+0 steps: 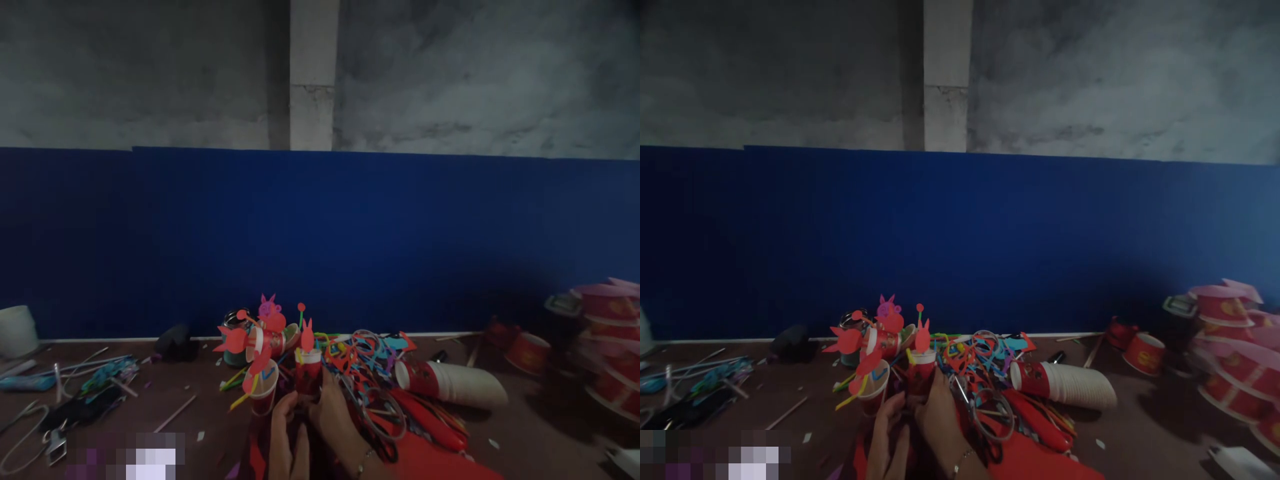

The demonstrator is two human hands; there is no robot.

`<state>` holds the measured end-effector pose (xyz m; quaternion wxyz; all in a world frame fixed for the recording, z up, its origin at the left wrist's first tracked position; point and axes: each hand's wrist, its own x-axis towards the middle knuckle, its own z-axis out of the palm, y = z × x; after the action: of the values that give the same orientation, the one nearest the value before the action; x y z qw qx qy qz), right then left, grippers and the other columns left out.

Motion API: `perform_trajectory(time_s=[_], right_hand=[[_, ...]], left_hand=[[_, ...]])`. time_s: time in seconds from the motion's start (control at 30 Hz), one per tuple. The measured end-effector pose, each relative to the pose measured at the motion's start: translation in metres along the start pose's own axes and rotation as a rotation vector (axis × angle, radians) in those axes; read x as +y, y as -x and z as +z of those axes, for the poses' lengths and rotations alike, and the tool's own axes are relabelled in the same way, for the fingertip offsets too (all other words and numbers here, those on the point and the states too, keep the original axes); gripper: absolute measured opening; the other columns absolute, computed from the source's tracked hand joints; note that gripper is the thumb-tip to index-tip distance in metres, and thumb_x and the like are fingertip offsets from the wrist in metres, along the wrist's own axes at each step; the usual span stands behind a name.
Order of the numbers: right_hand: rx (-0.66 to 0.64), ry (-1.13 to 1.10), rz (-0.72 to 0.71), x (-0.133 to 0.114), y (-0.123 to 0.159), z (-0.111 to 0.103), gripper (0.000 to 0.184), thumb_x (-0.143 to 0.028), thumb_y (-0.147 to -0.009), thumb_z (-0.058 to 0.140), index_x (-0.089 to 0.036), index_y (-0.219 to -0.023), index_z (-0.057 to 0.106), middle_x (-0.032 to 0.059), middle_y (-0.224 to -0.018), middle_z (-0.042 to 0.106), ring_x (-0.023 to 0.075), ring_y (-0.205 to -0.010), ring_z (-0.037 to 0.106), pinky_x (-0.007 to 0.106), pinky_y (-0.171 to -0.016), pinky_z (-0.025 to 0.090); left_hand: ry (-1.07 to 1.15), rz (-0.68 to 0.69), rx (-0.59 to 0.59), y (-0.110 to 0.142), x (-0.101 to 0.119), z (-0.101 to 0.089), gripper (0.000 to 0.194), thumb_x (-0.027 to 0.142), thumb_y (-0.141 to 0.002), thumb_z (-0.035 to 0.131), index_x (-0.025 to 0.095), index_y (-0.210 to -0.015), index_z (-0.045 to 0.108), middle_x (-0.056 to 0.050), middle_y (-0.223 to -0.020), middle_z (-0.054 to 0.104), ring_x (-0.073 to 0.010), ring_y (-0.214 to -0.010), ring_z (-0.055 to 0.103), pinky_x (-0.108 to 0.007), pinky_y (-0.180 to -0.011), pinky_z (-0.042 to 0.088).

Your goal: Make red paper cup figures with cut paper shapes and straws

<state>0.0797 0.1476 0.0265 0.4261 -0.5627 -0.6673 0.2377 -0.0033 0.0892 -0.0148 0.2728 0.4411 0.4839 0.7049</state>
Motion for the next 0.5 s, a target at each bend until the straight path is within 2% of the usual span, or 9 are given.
perform_trajectory(time_s=[0.13,0.23,0.4,0.5], right_hand=[[0.004,-0.012,0.011,0.0002,-0.0013,0.0000,0.047,-0.015,-0.065,0.059,-0.013,-0.112,0.056,0.0145,-0.109,0.065,0.0269,-0.103,0.061,0.035,-0.091,0.045],[0.043,0.086,0.037,0.0008,-0.0018,0.0015,0.042,-0.016,-0.065,0.060,-0.012,-0.107,0.057,0.0148,-0.102,0.065,0.0280,-0.098,0.062,0.034,-0.087,0.047],[0.067,0.289,0.027,0.0007,-0.0031,0.0031,0.029,-0.020,-0.070,0.056,-0.012,-0.098,0.057,0.0161,-0.104,0.059,0.0275,-0.093,0.062,0.032,-0.079,0.049],[0.070,0.311,0.029,0.0010,-0.0048,0.0055,0.034,-0.023,-0.070,0.056,-0.011,-0.102,0.054,0.0163,-0.103,0.061,0.0291,-0.099,0.061,0.033,-0.082,0.048]], left_hand=[[-0.004,-0.036,-0.007,-0.0003,-0.0063,-0.0012,0.039,0.039,-0.079,0.053,0.017,-0.112,0.055,-0.013,-0.114,0.061,-0.0260,-0.103,0.059,-0.038,-0.092,0.046],[0.006,-0.048,-0.019,-0.0008,-0.0083,-0.0016,0.038,0.039,-0.079,0.053,0.018,-0.111,0.054,-0.013,-0.113,0.061,-0.0266,-0.104,0.059,-0.039,-0.092,0.046],[-0.001,-0.066,0.001,-0.0019,-0.0018,-0.0008,0.037,0.037,-0.080,0.052,0.019,-0.111,0.054,-0.012,-0.111,0.062,-0.0251,-0.101,0.061,-0.037,-0.089,0.048],[-0.003,-0.046,-0.001,-0.0025,0.0002,-0.0008,0.035,0.035,-0.079,0.053,0.018,-0.108,0.056,-0.012,-0.108,0.063,-0.0254,-0.099,0.061,-0.038,-0.090,0.048]])
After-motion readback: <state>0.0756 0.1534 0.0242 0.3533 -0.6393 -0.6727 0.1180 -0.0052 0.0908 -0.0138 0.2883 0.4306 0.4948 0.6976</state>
